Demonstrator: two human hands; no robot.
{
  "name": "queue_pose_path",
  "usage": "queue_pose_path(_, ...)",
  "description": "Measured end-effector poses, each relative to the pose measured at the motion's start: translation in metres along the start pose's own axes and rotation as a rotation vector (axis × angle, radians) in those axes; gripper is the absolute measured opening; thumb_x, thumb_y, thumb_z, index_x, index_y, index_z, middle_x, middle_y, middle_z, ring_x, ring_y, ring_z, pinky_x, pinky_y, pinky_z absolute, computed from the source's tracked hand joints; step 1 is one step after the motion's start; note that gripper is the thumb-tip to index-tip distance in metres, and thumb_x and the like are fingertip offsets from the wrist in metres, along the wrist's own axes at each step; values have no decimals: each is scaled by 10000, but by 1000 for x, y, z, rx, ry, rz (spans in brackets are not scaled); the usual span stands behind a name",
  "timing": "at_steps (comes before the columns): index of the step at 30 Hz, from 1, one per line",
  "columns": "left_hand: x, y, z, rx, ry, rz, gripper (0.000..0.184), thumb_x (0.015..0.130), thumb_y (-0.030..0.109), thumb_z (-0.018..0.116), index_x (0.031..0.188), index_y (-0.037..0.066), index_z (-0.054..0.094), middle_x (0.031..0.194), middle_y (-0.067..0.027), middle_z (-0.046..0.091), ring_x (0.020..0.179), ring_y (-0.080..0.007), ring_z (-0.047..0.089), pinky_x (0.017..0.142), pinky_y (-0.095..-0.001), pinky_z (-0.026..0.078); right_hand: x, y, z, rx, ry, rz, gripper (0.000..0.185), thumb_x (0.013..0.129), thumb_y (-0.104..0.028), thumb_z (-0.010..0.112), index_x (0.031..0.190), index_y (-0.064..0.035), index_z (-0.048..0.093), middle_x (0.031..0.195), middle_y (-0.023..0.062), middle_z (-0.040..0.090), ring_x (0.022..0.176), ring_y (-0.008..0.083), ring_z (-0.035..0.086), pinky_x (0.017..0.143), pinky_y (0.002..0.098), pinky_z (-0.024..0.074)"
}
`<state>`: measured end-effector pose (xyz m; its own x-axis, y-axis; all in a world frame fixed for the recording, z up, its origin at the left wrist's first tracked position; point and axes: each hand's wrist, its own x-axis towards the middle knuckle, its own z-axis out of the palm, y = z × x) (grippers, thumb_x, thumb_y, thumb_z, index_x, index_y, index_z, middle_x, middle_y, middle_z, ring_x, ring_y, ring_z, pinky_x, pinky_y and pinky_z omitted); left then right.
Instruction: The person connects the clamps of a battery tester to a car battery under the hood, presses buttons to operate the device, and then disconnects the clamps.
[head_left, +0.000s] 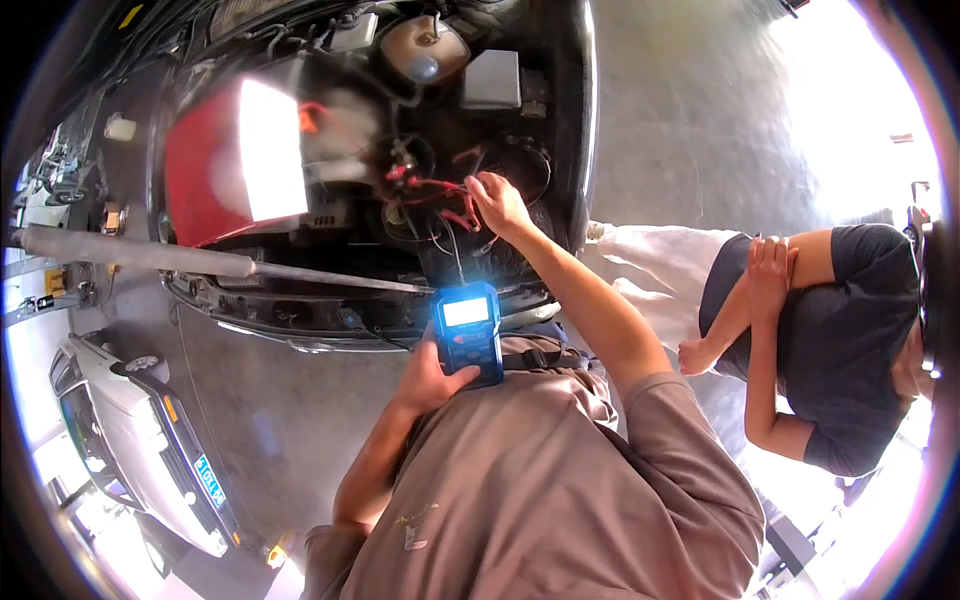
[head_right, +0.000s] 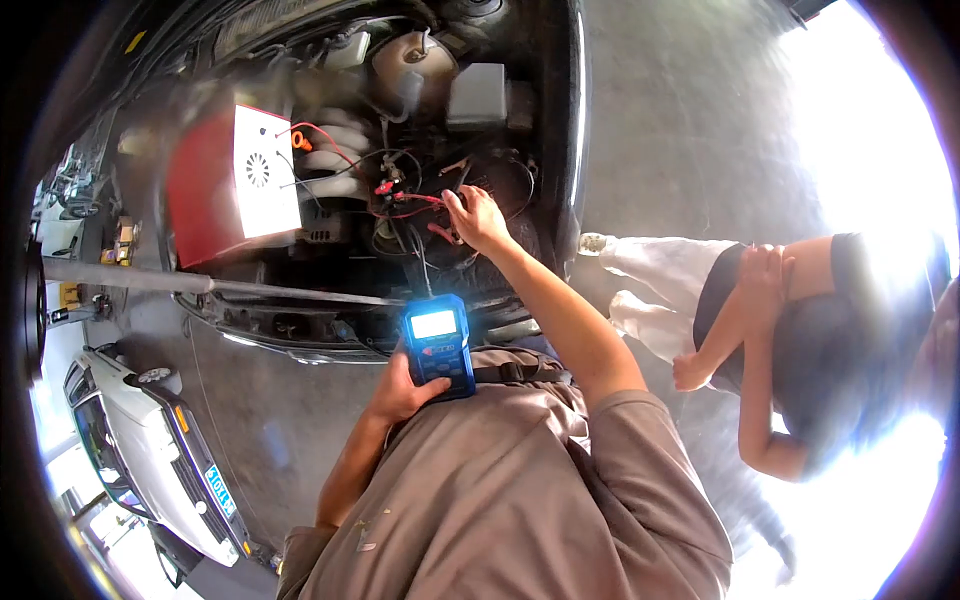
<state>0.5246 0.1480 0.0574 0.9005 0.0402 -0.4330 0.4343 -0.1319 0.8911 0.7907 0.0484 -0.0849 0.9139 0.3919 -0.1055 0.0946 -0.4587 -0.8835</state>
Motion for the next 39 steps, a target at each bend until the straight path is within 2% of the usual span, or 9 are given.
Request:
queue_pose_path(2,-1,1,0,-17,-4,11,696,725,121,802,1308,4,439,1165,-147,586,1073,-235,571,953,-364,458,-26,-13,-13,191,96,-53,413,959,-349,585,1092,41,615,928,198,667,878,301,656,791,365,499)
queue_pose_path(6,1,2,1,-95,-11,23,694,726,112,798,1309,3,437,1155,-137,578,1075,-219,558,953,-363,454,-87,-11,-37,624,-19,47,361,1011,-296,529,1088,43,625,913,102,677,903,152,646,790,293,504)
queue_pose_path(10,2,3,1,-62,-21,36,702,728,104,793,1320,7,427,1163,-120,566,1079,-209,546,957,-357,449,-157,0,-56,772,-70,277,406,1026,-317,494,1170,51,585,1004,136,681,895,181,654,834,311,532)
queue_pose_path(19,8,8,0,-55,-89,68,731,733,51,784,1345,9,387,1191,-115,558,1123,-199,538,978,-357,447,-220,-56,-79,705,-276,263,377,1026,-294,484,1223,14,577,990,73,682,769,109,585,744,267,497)
queue_pose_path(22,7,17,-2,-9,-99,84,743,732,31,784,1349,8,371,1213,-119,553,1154,-199,533,994,-365,444,-222,-80,-82,755,-462,338,409,986,-213,566,1322,8,491,983,55,664,792,85,568,715,246,479)
queue_pose_path(26,6,22,-2,-66,-98,72,736,732,13,776,1345,10,369,1222,-120,548,1156,-197,536,1000,-365,442,-225,-74,-67,756,-443,171,530,931,-147,642,1385,-4,409,1039,71,636,823,81,558,701,252,478)
queue_pose_path(27,4,21,-3,-87,-95,63,730,733,9,773,1343,11,371,1222,-120,547,1152,-197,538,999,-362,442,-224,-74,-69,762,-516,224,551,924,-70,628,1408,-21,369,1196,86,604,1009,117,555,788,262,467)
queue_pose_path(30,2,26,-5,53,-75,79,716,737,-8,758,1340,13,372,1216,-114,545,1150,-193,538,997,-355,442,-221,-81,-74,698,-543,258,552,916,-82,639,1397,-19,375,1181,85,608,974,119,561,789,267,469)
queue_pose_path(39,2,25,-2,-33,-60,89,708,736,-20,746,1336,12,371,1210,-115,548,1144,-192,541,1001,-353,442,-220,-84,-79,624,-562,210,599,896,-89,659,1400,3,347,1171,110,611,954,132,573,746,275,496)
